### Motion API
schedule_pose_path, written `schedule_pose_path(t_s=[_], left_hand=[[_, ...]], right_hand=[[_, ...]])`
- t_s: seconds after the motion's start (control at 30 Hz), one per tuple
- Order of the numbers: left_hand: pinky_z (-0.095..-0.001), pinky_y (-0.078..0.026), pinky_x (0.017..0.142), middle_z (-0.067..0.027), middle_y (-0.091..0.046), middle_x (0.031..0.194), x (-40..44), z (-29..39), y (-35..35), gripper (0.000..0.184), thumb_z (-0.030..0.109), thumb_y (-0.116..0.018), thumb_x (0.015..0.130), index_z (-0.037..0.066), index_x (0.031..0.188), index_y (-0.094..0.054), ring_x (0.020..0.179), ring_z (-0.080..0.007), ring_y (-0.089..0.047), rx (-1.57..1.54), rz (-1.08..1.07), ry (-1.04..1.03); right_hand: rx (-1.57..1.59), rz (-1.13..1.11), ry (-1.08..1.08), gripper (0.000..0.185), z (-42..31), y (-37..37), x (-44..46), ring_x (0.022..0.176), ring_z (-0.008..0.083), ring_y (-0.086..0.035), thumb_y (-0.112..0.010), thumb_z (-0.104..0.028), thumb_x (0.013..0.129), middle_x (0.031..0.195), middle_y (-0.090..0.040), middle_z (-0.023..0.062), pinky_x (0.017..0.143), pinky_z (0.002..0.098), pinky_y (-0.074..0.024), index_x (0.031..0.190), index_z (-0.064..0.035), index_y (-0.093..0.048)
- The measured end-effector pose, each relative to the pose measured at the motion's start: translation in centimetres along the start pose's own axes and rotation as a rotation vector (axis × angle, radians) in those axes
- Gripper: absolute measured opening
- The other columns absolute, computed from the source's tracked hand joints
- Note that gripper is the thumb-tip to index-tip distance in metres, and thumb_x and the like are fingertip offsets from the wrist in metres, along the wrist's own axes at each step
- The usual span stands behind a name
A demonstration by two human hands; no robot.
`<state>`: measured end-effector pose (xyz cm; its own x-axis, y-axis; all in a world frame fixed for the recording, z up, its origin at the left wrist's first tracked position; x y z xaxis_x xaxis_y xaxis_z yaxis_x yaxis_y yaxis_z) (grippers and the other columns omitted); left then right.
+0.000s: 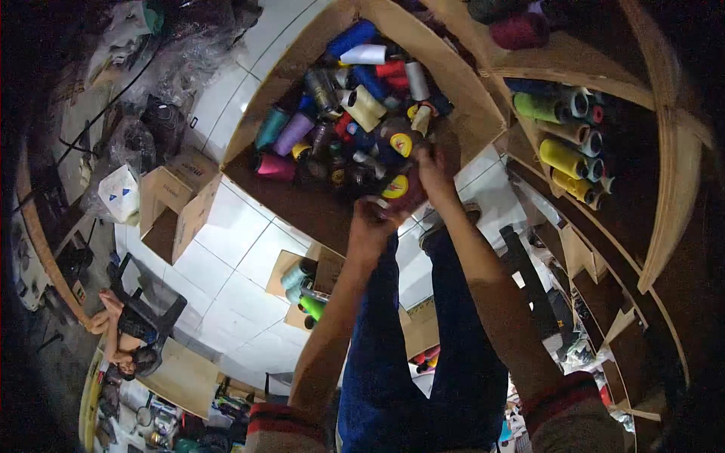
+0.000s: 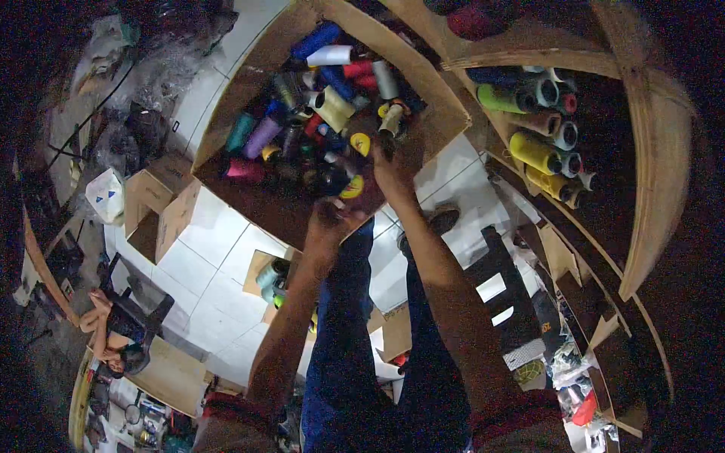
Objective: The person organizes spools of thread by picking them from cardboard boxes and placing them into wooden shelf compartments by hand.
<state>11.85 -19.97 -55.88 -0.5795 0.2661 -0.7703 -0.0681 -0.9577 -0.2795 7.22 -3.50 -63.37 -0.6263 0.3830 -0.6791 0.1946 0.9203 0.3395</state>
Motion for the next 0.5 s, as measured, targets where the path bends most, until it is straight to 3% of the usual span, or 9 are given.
schedule_pose_path(t_s=[0.07,0.1,0.17,0.2,0.27,0.33,0.4,0.5], left_hand=[[-0.0342,-0.043,0.086,-0.008,-0.051,0.112,-0.8,-1.4,-2.0,0.059,0.044,-0.064,0.08,0.005,0.119,-0.043,0.099,-0.0206,-0.052,0.121,-0.032,-0.003],[-0.0318,-0.044,0.082,-0.0096,-0.054,0.107,-0.6,-1.8,-1.6,0.052,0.041,-0.064,0.082,0.003,0.113,-0.048,0.095,-0.0199,-0.054,0.001,-0.021,-0.026],[-0.0328,-0.046,0.079,-0.0154,-0.061,0.1,0.2,-0.5,-0.1,0.05,0.042,-0.059,0.084,-0.002,0.108,-0.054,0.091,-0.0217,-0.059,-0.533,-0.005,0.189],[-0.0377,-0.048,0.078,-0.0176,-0.064,0.095,2.4,-3.3,2.6,0.053,0.043,-0.058,0.083,-0.004,0.107,-0.054,0.091,-0.0263,-0.061,-0.296,0.196,0.203],[-0.0409,-0.047,0.078,-0.0196,-0.064,0.093,5.2,-4.7,5.1,0.054,0.042,-0.06,0.081,-0.004,0.109,-0.054,0.091,-0.0322,-0.061,0.385,0.341,0.023],[-0.0416,-0.047,0.078,-0.0204,-0.064,0.095,8.5,-6.8,5.9,0.054,0.041,-0.062,0.079,-0.002,0.11,-0.054,0.092,-0.0344,-0.06,0.675,0.422,0.014],[-0.042,-0.047,0.079,-0.0202,-0.062,0.099,12.5,-9.2,6.8,0.052,0.04,-0.061,0.08,0.0,0.113,-0.053,0.093,-0.0351,-0.06,0.943,0.474,0.034],[-0.0423,-0.046,0.084,-0.0183,-0.059,0.11,19.1,-14.2,10.4,0.049,0.037,-0.058,0.083,0.006,0.12,-0.051,0.098,-0.0341,-0.058,1.235,0.366,0.166]], right_hand=[[-0.318,0.248,0.418,0.047,-1.1,1.1,-0.5,0.109,0.0262,-0.05,-0.053,-0.036,0.087,0.118,-0.052,0.0154,0.086,0.043,-0.0434,0.121,-0.003,-0.048],[-0.223,0.131,0.31,0.042,-2.9,2.1,-1.0,0.099,0.0269,-0.054,-0.054,-0.033,0.086,0.111,-0.055,0.0153,0.082,0.0409,-0.045,0.115,-0.0015,-0.051],[0.068,-0.008,0.094,0.036,-4.5,3.3,-1.1,0.079,0.0249,-0.06,-0.055,-0.031,0.084,0.096,-0.059,0.0148,0.07,0.0357,-0.0483,0.105,-0.0006,-0.055],[0.274,-0.037,-0.002,0.035,-3.7,3.9,-0.3,0.069,0.0222,-0.061,-0.056,-0.032,0.084,0.088,-0.061,0.0142,0.061,0.0326,-0.05,0.101,-0.001,-0.056],[0.4,-0.14,-0.175,0.037,-3.0,5.0,0.0,0.052,0.0169,-0.057,-0.055,-0.037,0.083,0.073,-0.061,0.0102,0.048,0.0281,-0.0475,0.097,-0.0032,-0.057],[0.551,-0.176,-0.352,0.039,-3.2,6.0,-1.1,0.051,0.017,-0.057,-0.053,-0.039,0.084,0.07,-0.061,0.0088,0.048,0.0289,-0.0475,0.097,-0.0033,-0.057],[0.511,-0.173,-0.316,0.044,-3.4,6.8,-2.3,0.052,0.0161,-0.057,-0.051,-0.044,0.085,0.072,-0.063,0.0089,0.048,0.0283,-0.0478,0.1,-0.0027,-0.057],[0.448,-0.166,-0.273,0.049,-3.1,7.1,-3.5,0.053,0.0153,-0.057,-0.049,-0.048,0.086,0.075,-0.064,0.0087,0.049,0.0278,-0.0482,0.103,-0.0018,-0.057]])
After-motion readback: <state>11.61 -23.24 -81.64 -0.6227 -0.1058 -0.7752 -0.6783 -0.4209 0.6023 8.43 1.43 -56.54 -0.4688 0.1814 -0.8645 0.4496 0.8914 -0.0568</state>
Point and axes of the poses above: each hand's wrist, its own x-axis towards the middle knuckle, its own y-axis out of the back of the hand, z = x × y, the point moved 2 cm from there along x, towards the middle knuckle
